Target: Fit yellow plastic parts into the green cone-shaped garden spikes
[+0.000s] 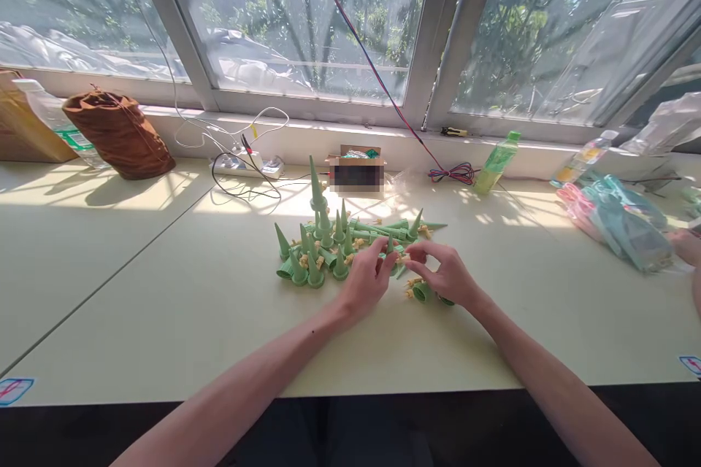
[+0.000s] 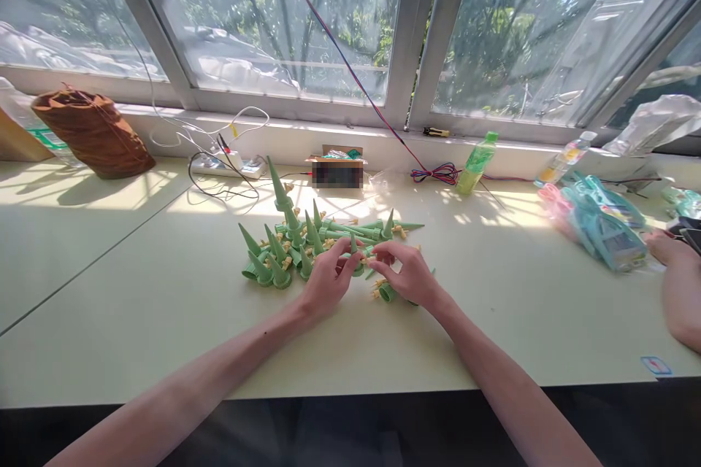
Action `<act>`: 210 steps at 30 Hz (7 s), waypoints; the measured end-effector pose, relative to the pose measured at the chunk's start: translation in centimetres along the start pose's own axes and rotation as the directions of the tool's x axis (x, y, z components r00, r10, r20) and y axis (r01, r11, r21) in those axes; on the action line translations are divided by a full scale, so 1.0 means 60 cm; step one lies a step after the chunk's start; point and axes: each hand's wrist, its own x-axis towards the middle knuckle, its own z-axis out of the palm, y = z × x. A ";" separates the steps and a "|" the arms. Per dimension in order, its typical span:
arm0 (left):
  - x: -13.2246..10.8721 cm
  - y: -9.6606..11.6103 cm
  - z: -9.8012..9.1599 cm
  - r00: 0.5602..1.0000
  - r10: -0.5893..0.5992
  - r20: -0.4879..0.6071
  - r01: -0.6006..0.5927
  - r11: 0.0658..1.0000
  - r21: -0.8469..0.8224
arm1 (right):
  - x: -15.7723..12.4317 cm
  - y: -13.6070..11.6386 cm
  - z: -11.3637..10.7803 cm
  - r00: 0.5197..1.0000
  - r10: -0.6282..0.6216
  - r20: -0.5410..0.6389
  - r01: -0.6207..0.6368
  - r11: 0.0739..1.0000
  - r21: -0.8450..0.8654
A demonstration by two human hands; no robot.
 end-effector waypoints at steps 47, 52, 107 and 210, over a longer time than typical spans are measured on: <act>0.001 0.002 -0.001 1.000 0.009 0.009 -0.009 1.000 0.014 | -0.001 0.005 0.001 0.998 -0.028 0.056 0.030 0.999 -0.028; -0.001 0.002 0.000 1.000 0.012 0.022 -0.013 1.000 0.021 | 0.000 0.002 0.000 0.995 -0.012 0.098 0.018 0.998 -0.061; -0.002 0.003 -0.001 0.997 0.045 0.067 -0.042 0.999 -0.033 | -0.004 0.012 -0.002 0.982 -0.045 0.183 0.059 0.996 -0.073; -0.020 0.016 0.008 0.883 0.417 0.213 -0.464 0.841 0.279 | 0.036 0.158 -0.067 0.877 0.256 -0.406 -0.391 0.871 -0.297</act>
